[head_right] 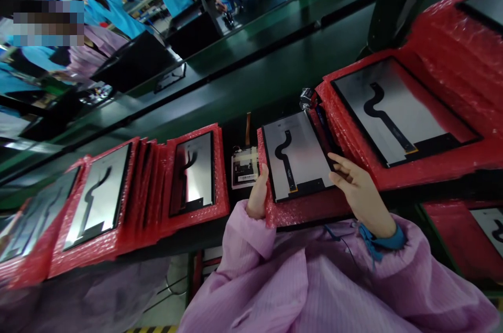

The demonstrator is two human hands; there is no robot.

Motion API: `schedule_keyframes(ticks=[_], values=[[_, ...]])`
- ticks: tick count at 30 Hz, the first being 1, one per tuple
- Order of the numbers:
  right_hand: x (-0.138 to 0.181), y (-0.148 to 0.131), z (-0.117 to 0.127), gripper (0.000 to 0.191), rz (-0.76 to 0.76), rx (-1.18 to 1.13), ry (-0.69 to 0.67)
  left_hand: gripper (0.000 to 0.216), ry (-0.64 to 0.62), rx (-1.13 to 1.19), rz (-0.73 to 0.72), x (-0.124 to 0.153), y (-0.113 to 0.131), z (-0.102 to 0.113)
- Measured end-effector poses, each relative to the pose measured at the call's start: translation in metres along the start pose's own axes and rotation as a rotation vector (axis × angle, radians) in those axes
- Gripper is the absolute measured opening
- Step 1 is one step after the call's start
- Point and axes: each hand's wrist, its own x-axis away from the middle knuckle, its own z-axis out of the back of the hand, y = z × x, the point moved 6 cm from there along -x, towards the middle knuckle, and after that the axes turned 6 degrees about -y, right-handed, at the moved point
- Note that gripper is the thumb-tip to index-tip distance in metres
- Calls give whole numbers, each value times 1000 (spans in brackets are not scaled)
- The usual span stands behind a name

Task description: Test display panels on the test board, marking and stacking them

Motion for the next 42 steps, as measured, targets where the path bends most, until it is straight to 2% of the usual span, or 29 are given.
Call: schedule_keyframes(ticks=[3,6,8,10,12,15,17,19,23,26,28,31,35,38,42], values=[[-5,10,-3,52,28,35,5,53,12,-70,-37,-2,4,3],[-10,20,-4,52,34,73,52,38,108,-172,-136,6,14,11],[-10,22,-6,52,32,112,60,36,201,-412,-295,19,29,16],[-6,18,-8,50,50,204,62,32,287,-783,-485,35,49,14],[2,5,-10,45,112,421,95,21,307,-1089,-618,46,63,9],[16,-27,-14,41,262,848,171,15,282,-1324,-731,47,81,8],[16,-50,-22,40,405,968,115,17,305,-1394,-797,38,97,13],[4,-69,-34,39,546,984,-20,20,345,-1439,-836,23,114,21],[-48,-90,-64,43,690,1072,-233,23,502,-1481,-898,-17,142,36],[-87,-86,-83,59,648,1103,-280,33,537,-1496,-851,-50,148,38],[-101,-76,-91,67,614,1093,-314,41,529,-1510,-805,-67,147,36],[-103,-60,-96,80,626,1060,-370,40,514,-1433,-813,-79,147,36],[-96,-47,-95,94,666,1064,-427,51,427,-1135,-902,-80,151,44],[-95,-45,-94,94,650,1056,-454,49,343,-980,-932,-80,150,50],[-93,-45,-94,90,601,1026,-453,43,283,-885,-972,-79,149,52]])
